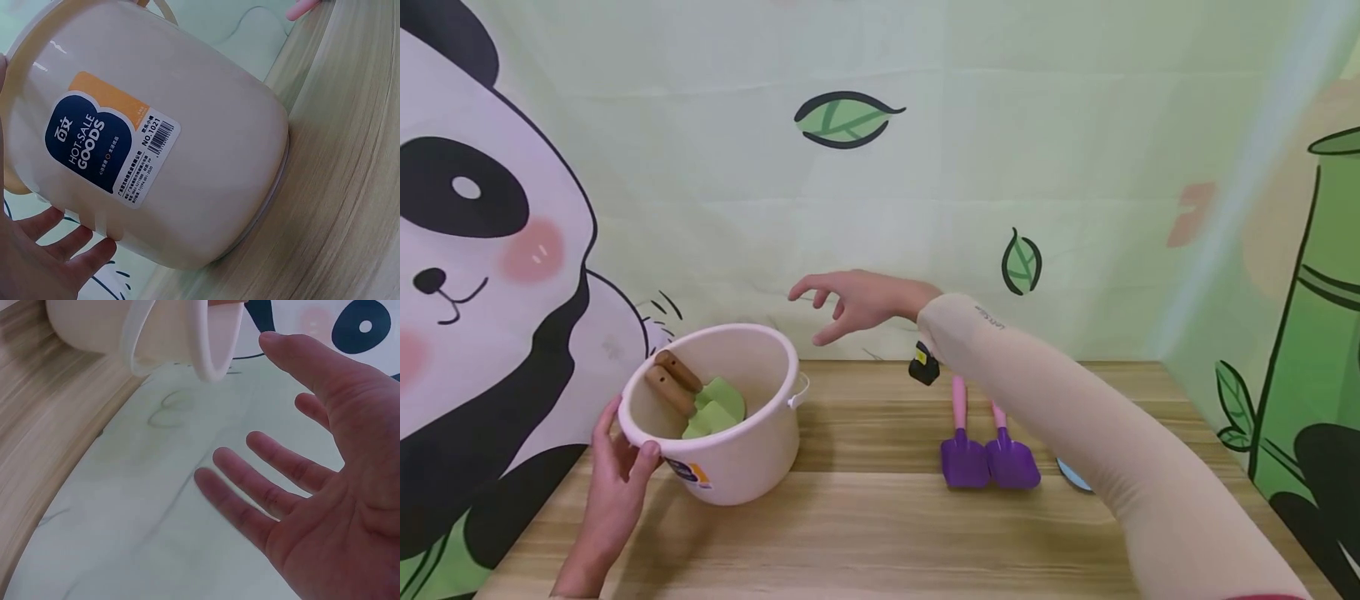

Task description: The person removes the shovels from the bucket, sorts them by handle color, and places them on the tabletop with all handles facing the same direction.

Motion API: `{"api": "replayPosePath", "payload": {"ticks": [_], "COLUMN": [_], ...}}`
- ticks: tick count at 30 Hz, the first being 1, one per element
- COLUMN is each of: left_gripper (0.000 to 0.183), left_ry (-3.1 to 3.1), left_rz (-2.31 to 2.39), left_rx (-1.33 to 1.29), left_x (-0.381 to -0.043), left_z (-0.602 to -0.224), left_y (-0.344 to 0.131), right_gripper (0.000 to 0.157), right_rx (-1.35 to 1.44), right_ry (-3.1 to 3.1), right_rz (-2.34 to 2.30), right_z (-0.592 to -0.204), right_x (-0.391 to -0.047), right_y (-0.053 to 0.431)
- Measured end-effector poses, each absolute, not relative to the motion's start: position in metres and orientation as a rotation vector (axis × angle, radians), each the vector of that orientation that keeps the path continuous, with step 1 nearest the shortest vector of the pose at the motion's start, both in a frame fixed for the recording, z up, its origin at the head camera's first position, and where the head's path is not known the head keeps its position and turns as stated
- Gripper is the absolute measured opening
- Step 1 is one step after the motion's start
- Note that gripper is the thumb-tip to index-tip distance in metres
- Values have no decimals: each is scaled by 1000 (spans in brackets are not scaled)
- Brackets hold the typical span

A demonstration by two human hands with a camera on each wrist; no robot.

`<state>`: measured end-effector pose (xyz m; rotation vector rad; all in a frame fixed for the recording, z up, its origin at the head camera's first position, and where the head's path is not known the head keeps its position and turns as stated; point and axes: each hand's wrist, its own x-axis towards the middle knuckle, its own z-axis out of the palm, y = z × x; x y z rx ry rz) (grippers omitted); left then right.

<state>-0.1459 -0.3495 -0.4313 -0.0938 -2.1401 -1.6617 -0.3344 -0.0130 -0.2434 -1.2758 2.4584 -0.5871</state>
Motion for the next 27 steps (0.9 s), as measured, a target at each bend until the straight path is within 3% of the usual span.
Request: {"api": "replayPosePath", "payload": {"ticks": [27], "left_gripper": [75], "left_ry": [-2162], "left_rz": [-1639], "left_rx": [-88], "left_x": [-146], "left_z": [-431], "left_y": [-351], "right_gripper": [68], "right_rx": [-1307], "right_ry": [2426], "right_rz": [-639], "right_z": [-241], "right_x": [-322], "right_y": [-107]}}
